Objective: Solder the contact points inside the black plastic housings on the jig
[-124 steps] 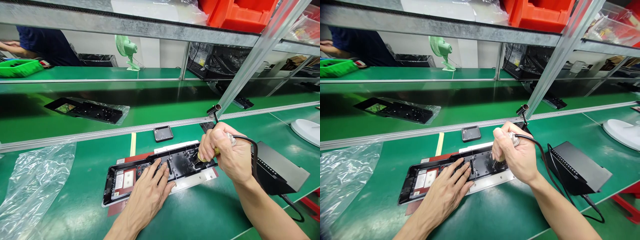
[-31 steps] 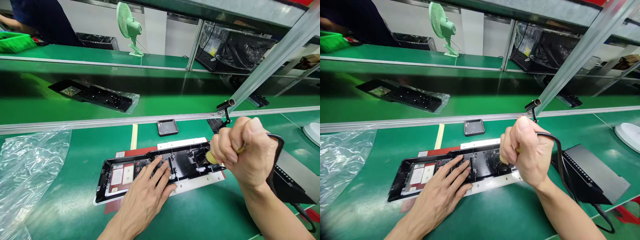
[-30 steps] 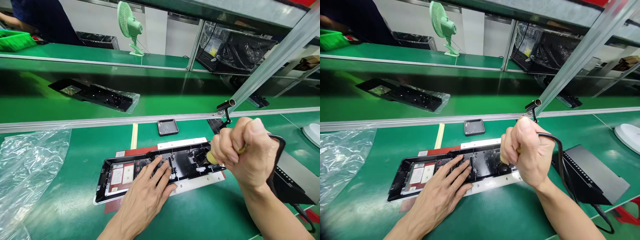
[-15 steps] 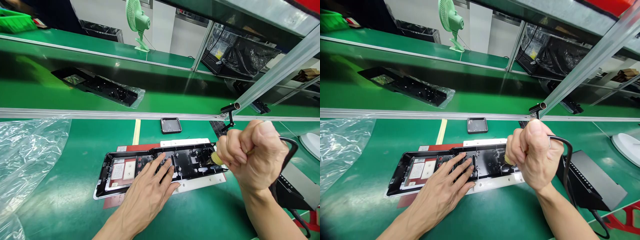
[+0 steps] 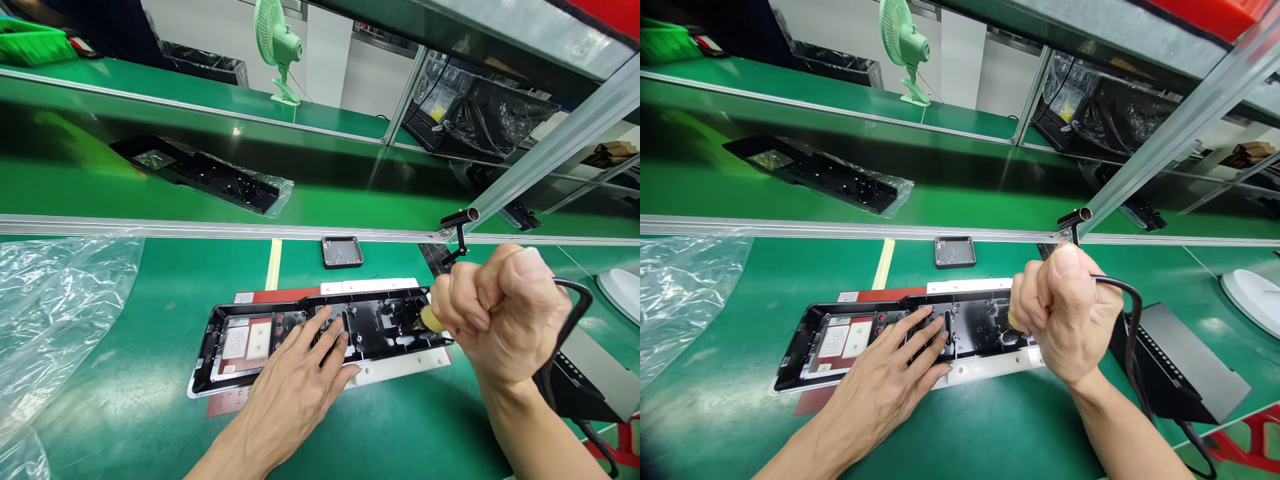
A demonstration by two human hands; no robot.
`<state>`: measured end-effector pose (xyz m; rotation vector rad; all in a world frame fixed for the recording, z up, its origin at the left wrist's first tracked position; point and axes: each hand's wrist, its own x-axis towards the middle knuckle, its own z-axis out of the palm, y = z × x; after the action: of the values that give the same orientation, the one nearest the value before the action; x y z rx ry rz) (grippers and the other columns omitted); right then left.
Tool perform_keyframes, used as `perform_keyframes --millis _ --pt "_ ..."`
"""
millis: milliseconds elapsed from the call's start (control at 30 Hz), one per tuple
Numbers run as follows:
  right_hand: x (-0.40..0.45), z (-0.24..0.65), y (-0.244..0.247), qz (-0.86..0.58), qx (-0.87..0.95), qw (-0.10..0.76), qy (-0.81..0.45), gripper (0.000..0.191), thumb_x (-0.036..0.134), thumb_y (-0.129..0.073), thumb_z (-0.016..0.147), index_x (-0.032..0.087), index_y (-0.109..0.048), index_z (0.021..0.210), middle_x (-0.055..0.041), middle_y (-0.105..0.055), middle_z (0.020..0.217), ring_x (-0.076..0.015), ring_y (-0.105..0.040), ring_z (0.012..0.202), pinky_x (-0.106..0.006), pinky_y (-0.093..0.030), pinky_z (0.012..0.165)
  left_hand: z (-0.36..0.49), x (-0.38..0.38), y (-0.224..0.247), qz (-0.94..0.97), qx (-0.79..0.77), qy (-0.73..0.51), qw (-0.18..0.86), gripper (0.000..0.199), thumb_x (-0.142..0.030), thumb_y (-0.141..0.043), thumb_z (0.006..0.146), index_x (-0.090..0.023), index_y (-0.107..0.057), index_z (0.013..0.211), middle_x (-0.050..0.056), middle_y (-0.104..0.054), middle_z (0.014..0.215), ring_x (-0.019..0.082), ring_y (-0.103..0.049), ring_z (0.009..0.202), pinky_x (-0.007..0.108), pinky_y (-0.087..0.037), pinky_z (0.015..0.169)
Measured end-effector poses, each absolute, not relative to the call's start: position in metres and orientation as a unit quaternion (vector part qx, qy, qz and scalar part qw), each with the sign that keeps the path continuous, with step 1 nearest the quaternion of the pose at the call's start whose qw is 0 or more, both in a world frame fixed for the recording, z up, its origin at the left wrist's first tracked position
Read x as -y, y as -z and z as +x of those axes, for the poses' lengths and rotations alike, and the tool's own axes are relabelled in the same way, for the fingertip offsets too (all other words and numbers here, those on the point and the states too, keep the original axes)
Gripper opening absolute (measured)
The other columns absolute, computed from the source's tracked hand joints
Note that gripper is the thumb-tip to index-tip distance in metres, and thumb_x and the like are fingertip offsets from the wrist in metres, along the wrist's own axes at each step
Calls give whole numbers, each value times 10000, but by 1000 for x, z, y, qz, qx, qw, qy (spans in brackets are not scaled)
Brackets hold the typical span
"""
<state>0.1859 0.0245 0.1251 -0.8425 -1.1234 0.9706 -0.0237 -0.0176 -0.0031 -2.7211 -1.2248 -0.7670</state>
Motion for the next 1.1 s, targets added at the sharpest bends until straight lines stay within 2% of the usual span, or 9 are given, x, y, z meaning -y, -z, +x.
perform_keyframes --millis 667,1100 --pt "-23 183 -124 -364 492 665 -428 441 291 -656 911 201 -402 562 56 -341 425 -80 -289 358 -204 -281 332 -23 18 2 -879 401 259 9 343 -363 -516 1050 -147 -708 1235 76 -690 1380 344 -534 1400 517 -588 993" --pt "-21 185 -120 -352 495 662 -439 413 304 -617 930 211 -422 579 54 -338 438 -87 -284 374 -212 -272 337 -24 18 3 -887 391 244 33 358 -385 -528 1043 -147 -710 1239 94 -685 1385 354 -518 1414 516 -602 973"
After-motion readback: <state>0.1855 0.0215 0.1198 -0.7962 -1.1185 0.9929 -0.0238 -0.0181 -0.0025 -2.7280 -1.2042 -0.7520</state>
